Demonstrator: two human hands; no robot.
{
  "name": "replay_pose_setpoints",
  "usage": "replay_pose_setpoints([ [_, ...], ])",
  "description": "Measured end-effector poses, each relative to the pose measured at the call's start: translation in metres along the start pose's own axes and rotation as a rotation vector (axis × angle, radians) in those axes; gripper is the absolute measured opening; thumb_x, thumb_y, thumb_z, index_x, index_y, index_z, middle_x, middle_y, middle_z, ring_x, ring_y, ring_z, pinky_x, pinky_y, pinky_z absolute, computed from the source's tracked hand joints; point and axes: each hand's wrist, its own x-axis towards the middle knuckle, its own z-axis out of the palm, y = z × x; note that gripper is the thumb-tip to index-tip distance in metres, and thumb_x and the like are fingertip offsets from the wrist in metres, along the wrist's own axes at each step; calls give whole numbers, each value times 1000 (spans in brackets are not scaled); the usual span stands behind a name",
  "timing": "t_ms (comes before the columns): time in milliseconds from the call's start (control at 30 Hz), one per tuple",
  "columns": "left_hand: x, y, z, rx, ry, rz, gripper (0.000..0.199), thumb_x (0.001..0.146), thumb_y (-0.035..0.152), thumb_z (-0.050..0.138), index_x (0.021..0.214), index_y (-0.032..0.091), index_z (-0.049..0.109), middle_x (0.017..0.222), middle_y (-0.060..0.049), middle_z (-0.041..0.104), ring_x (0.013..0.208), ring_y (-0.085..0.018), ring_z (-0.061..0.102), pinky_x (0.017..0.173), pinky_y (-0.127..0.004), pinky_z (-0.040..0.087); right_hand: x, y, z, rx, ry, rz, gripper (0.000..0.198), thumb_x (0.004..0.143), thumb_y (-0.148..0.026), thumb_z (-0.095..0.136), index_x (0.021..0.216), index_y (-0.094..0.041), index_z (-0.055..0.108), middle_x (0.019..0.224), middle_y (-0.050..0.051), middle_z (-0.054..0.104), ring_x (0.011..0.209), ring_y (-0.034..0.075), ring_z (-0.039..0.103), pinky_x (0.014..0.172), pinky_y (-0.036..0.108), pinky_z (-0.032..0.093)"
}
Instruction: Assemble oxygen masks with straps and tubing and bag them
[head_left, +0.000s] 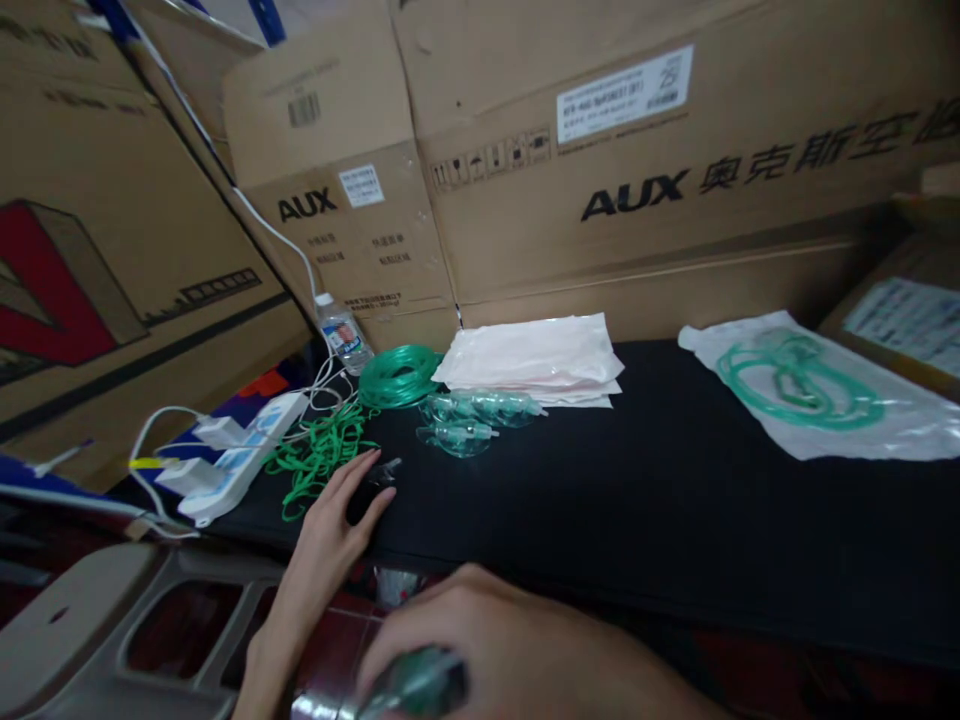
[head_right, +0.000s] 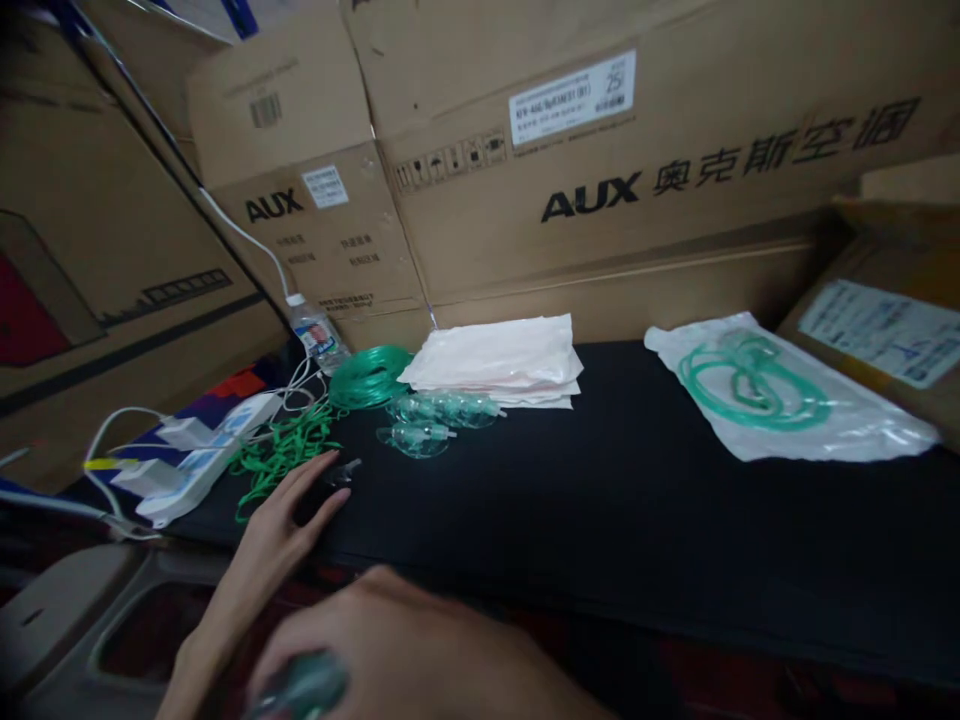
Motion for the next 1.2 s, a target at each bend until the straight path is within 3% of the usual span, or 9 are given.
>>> replay_pose_setpoints([
  [67, 0, -8, -2, -7, -24, -3, 51, 99, 49, 54, 142, 21, 56, 147, -11, 60, 136, -28, 56, 116, -45, 43, -13, -1, -20, 7, 55, 74, 28, 95, -48, 64, 104, -24, 75, 89, 2, 76, 75, 19, 71, 69, 27, 57],
  [167, 1, -19, -6, -5, -27, -28, 55, 98, 55, 54, 143, 24, 55, 144, -10, 63, 131, -29, 60, 114, -46, 46, -40, 11, -50, 146, 380, 224, 39, 91, -60, 64, 105, -26, 76, 89, 3, 76, 74, 21, 71, 68, 29, 55],
  [300, 7, -28, -10, -1, -46, -29, 60, 93, 64, 56, 137, 24, 61, 132, -10, 72, 123, -30, 66, 108, -47, 50, -60, 28, -69, 166, 538, 237, 43, 91, -62, 62, 107, -24, 76, 79, 6, 75, 75, 24, 70, 71, 33, 52],
  [600, 23, -25, -10, 53, -115, 77, 42, 97, 55, 56, 126, 28, 71, 126, -7, 72, 119, -29, 66, 104, -45, 54, -56, 30, -70, 248, 488, 210, 40, 92, -59, 63, 108, -25, 76, 81, 4, 75, 76, 23, 69, 74, 32, 49],
  [767, 33, -22, -11, 24, -216, 148, 40, 97, 50, 59, 133, 32, 67, 136, -7, 66, 127, -28, 62, 111, -45, 48, -55, 30, -71, 272, 494, 207, 43, 91, -62, 63, 108, -24, 76, 78, 5, 75, 76, 23, 69, 74, 32, 48],
  [933, 45, -13, -18, 7, -314, 201, 34, 97, 49, 59, 124, 31, 71, 132, -4, 68, 124, -25, 64, 110, -40, 49, -55, 33, -73, 242, 464, 198, 43, 93, -62, 61, 110, -24, 75, 79, 5, 75, 76, 23, 70, 74, 32, 48],
  [1200, 53, -1, -21, 72, -314, 225, 30, 97, 47, 58, 113, 25, 71, 119, -7, 71, 112, -25, 67, 102, -40, 53, -57, 34, -71, 266, 474, 204, 43, 94, -59, 61, 112, -23, 74, 78, 5, 75, 77, 23, 69, 75, 33, 47],
])
